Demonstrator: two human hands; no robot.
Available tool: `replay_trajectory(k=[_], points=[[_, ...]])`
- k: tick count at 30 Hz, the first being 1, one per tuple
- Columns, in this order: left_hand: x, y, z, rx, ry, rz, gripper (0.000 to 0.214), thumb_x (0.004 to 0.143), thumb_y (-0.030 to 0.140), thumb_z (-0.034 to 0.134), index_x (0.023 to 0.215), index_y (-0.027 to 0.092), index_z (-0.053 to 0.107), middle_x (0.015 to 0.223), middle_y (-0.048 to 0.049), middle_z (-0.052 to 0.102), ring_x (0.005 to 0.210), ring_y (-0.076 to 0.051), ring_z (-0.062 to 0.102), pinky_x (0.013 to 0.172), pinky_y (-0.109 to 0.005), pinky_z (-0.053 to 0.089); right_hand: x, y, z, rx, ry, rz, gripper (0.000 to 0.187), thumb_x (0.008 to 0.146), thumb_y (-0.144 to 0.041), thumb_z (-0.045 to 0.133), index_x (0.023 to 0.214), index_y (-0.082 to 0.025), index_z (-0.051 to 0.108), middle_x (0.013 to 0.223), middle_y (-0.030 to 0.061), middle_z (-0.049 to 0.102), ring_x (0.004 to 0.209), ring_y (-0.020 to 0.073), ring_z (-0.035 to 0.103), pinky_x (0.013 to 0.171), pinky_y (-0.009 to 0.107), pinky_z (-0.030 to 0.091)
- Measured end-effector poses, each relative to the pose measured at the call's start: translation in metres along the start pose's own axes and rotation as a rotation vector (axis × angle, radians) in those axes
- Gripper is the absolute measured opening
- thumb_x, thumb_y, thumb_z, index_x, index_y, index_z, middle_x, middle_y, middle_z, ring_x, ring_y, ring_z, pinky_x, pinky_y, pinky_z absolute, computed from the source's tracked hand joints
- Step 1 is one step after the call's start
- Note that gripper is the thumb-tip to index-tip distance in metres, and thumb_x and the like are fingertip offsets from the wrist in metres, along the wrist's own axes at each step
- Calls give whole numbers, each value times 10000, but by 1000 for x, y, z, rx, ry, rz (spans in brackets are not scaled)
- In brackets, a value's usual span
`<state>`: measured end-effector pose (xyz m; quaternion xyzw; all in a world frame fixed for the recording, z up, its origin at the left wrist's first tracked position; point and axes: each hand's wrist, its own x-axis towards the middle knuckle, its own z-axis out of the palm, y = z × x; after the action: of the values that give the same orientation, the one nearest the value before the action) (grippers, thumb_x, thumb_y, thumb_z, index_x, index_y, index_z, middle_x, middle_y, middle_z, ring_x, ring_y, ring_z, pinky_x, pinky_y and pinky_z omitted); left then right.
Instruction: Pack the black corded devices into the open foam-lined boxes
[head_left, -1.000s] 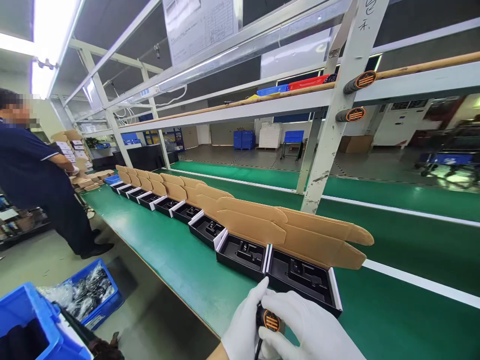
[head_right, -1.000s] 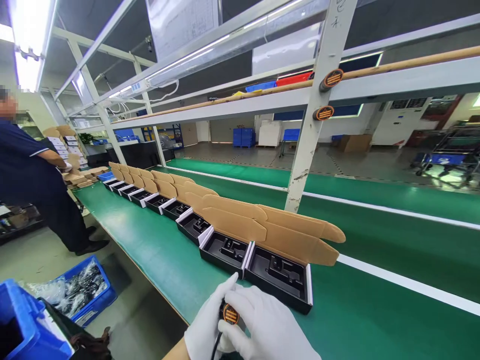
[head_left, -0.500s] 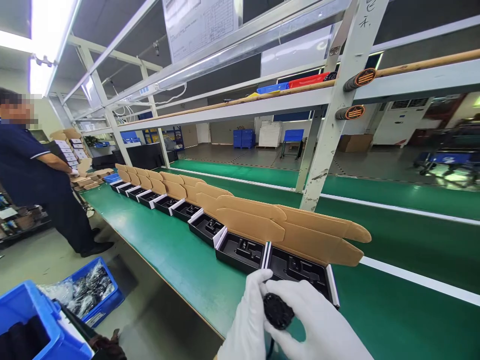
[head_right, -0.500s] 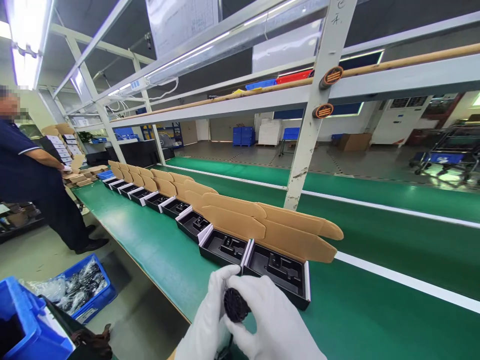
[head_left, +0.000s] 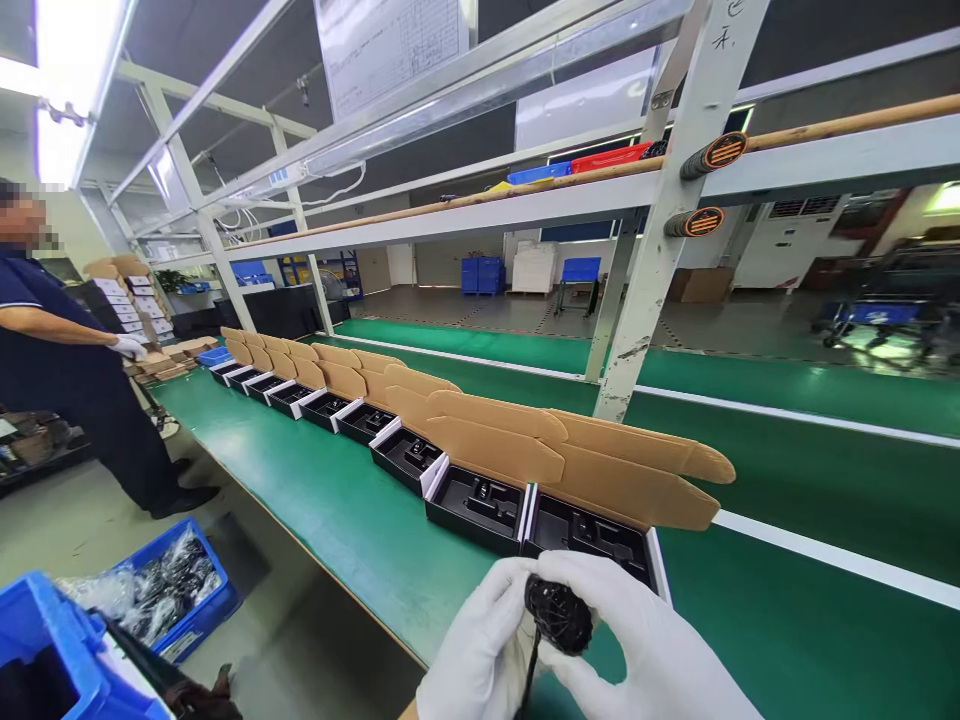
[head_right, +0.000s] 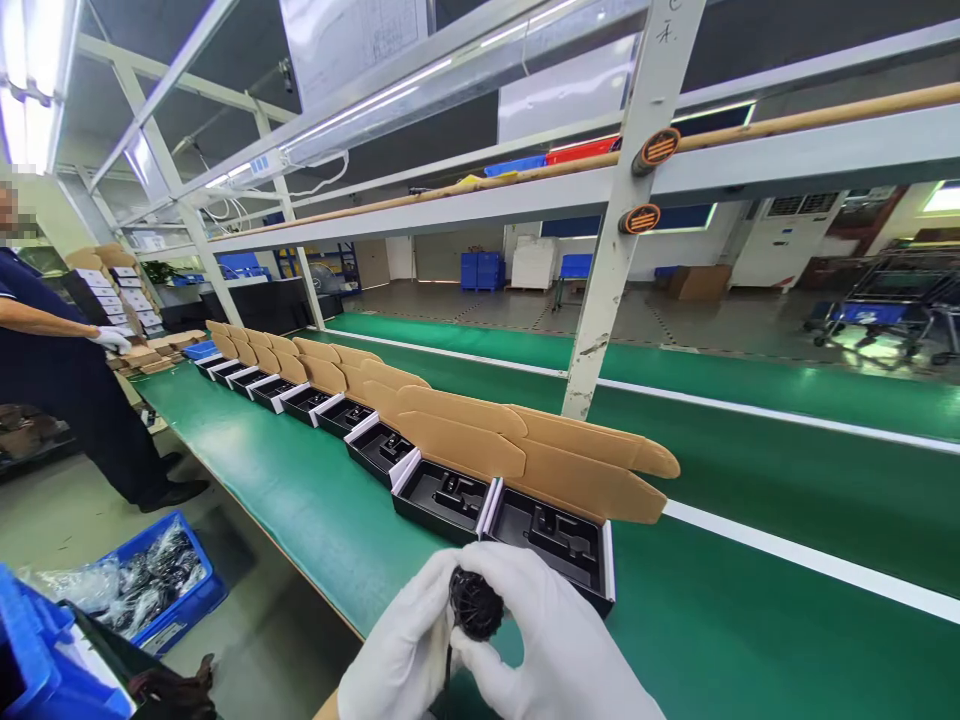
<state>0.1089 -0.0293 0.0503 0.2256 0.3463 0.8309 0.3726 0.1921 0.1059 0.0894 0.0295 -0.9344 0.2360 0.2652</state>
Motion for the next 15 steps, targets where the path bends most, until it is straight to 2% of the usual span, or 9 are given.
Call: replay_trajectory(k=[3, 6, 8, 10, 12, 14, 15], points=[[1, 3, -4, 134, 134, 32, 389, 768, 508, 762, 937, 186, 625, 822, -5, 576, 754, -129, 532, 713, -251, 426, 2, 4, -4, -6, 53, -13, 353, 818, -251, 593, 1163, -319, 608, 1036, 26, 731, 877, 220, 713, 760, 355, 630], [1, 14, -2, 291, 254, 67, 437, 681, 510, 828, 870, 183, 607, 760, 17, 536, 700, -124, 482, 668, -248, 405, 4, 9, -4, 8, 103, -60, 324, 822, -261, 610, 1139, -325, 597, 1001, 0, 733, 803, 191, 714, 715, 313, 627], [3, 21, -2, 337, 236, 73, 435, 697, 540, 803, 845, 182, 607, 749, 14, 542, 704, -132, 482, 690, -261, 410, 4, 9, -3, 18, 122, -79, 323, 816, -263, 629, 1127, -337, 586, 977, -17, 734, 761, 178, 712, 682, 289, 624], [9, 21, -6, 347, 154, 39, 469, 760, 623, 704, 884, 177, 627, 812, -16, 587, 762, -156, 520, 749, -285, 426, 3, 6, -3, 13, 126, -93, 333, 822, -275, 640, 1138, -353, 573, 976, -21, 735, 748, 179, 712, 677, 287, 623], [17, 12, -17, 316, 92, -94, 631, 765, 764, 571, 968, 171, 645, 876, -45, 621, 798, -172, 556, 785, -302, 433, 1, 3, -5, -11, 119, -119, 320, 841, -310, 621, 1152, -366, 573, 977, -11, 736, 757, 193, 713, 696, 307, 622], [23, -7, -33, 268, 46, -326, 847, 689, 908, 437, 975, 142, 659, 829, -70, 639, 718, -179, 581, 724, -307, 432, 0, 8, -10, -59, 148, -108, 290, 857, -348, 588, 1146, -365, 587, 986, 8, 734, 801, 214, 715, 730, 332, 616], [23, -18, -41, 244, 19, -462, 919, 648, 953, 382, 920, 124, 671, 767, -83, 639, 650, -178, 578, 675, -303, 421, 1, 14, -13, -97, 185, -70, 280, 861, -369, 577, 1139, -353, 593, 996, 19, 731, 824, 223, 715, 748, 343, 611]])
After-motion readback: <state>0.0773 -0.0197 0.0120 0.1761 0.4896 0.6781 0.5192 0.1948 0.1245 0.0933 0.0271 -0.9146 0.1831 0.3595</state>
